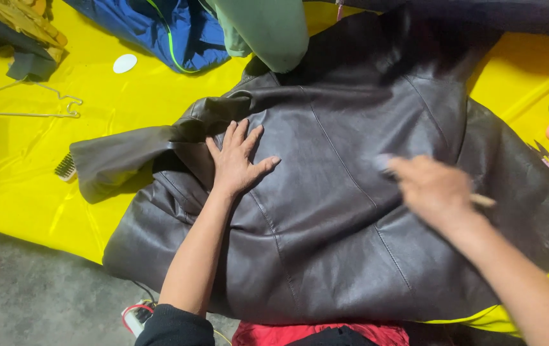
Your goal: The person scrubs a black leather jacket with a small brush on a yellow-covered table, then uses a small blade to scrape the collar area, and finally scrubs the sleeve. The jacket is repositioned several times during the process.
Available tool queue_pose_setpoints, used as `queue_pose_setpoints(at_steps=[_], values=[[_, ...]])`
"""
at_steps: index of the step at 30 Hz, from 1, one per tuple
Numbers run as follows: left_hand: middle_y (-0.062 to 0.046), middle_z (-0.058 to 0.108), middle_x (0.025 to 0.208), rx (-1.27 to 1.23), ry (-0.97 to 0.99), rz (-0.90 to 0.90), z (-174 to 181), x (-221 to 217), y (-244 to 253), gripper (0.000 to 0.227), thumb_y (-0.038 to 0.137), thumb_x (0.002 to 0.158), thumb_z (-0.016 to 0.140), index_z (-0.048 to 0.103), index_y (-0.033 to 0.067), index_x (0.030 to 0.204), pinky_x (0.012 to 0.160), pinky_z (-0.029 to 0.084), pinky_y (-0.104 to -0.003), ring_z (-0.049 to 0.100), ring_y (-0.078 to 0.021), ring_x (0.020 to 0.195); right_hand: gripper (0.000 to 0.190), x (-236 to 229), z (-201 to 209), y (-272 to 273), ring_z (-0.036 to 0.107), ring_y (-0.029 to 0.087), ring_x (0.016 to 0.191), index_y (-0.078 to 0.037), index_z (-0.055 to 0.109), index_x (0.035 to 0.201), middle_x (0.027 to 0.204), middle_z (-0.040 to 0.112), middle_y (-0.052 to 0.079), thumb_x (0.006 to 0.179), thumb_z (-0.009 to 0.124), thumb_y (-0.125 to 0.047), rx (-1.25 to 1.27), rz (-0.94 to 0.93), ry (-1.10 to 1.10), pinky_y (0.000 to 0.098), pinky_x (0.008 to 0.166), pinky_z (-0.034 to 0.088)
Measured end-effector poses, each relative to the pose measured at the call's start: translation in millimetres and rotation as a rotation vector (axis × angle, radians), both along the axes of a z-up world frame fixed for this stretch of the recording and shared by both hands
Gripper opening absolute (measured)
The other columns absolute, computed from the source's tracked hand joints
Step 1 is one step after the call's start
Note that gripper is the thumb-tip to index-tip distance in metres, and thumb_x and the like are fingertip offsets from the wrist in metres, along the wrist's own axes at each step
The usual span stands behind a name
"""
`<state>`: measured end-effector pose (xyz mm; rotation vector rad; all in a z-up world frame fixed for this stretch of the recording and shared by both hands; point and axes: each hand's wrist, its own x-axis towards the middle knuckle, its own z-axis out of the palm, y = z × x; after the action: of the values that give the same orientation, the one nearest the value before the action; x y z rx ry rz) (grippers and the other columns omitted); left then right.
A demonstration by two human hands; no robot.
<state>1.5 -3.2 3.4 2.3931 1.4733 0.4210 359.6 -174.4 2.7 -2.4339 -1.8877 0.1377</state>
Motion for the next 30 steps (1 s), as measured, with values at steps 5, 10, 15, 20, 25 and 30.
queue_pose_setpoints(at_steps=[5, 10, 15, 20, 25, 30], values=[[-0.009, 0.034, 0.166, -0.028, 0.006, 0.014, -0.8, -4.0, -0.2, 0.086, 0.080, 0.084, 0.056, 0.046, 0.0312, 0.155, 0.116, -0.003, -0.077, 0.020, -0.0296, 0.157, 0.034, -3.9, -42.8, 17.5, 0.067, 0.017, 0.079, -0.039, 0.068, 0.118, 0.081, 0.060, -0.006, 0.089, 0.055, -0.026, 0.412, 0.417, -0.194, 0.0322, 0.071, 0.056], [-0.009, 0.033, 0.166, -0.007, 0.018, 0.010, -0.5, -3.0, 1.4, 0.086, 0.080, 0.084, 0.056, 0.046, 0.0304, 0.154, 0.116, -0.003, -0.077, 0.020, -0.0298, 0.157, 0.030, 108.2, -77.2, 80.1, 0.066, 0.014, 0.068, -0.039, 0.070, 0.119, 0.082, 0.057, -0.009, 0.095, 0.054, -0.031, 0.396, 0.105, -0.509, 0.0308, 0.064, 0.054], [-0.008, 0.034, 0.165, -0.038, 0.015, 0.021, 3.8, -0.9, -1.9, 0.085, 0.077, 0.084, 0.060, 0.046, 0.0315, 0.154, 0.116, -0.001, -0.078, 0.020, -0.0293, 0.157, 0.032, -19.3, -14.1, 83.8, 0.072, 0.028, 0.081, -0.028, 0.079, 0.120, 0.092, 0.071, 0.006, 0.096, 0.062, -0.015, 0.516, 0.375, -0.007, 0.0394, 0.074, 0.057], [-0.007, 0.033, 0.166, -0.046, 0.009, 0.021, 0.0, -3.2, 0.7, 0.085, 0.078, 0.084, 0.059, 0.046, 0.0315, 0.154, 0.116, 0.000, -0.078, 0.020, -0.0287, 0.157, 0.047, -26.6, -70.6, 126.0, 0.068, 0.024, 0.067, -0.037, 0.068, 0.134, 0.082, 0.062, 0.002, 0.095, 0.052, -0.017, 0.506, 0.355, -0.187, 0.0396, 0.066, 0.056], [-0.006, 0.033, 0.166, -0.042, 0.008, 0.020, 2.5, -2.3, 1.2, 0.086, 0.078, 0.083, 0.059, 0.045, 0.0318, 0.155, 0.116, 0.000, -0.078, 0.020, -0.0285, 0.157, 0.044, 50.9, -71.7, 161.4, 0.075, 0.031, 0.079, -0.030, 0.072, 0.134, 0.085, 0.068, 0.010, 0.095, 0.056, -0.014, 0.325, 0.027, -0.206, 0.0480, 0.069, 0.059], [-0.006, 0.035, 0.165, -0.026, 0.015, 0.024, 1.3, -0.9, 0.8, 0.084, 0.075, 0.083, 0.063, 0.047, 0.0319, 0.153, 0.115, 0.003, -0.079, 0.022, -0.0283, 0.156, 0.049, -27.9, -41.9, 120.0, 0.074, 0.025, 0.088, -0.033, 0.065, 0.139, 0.091, 0.069, 0.005, 0.095, 0.057, -0.014, 0.388, 0.282, -0.061, 0.0415, 0.077, 0.060]])
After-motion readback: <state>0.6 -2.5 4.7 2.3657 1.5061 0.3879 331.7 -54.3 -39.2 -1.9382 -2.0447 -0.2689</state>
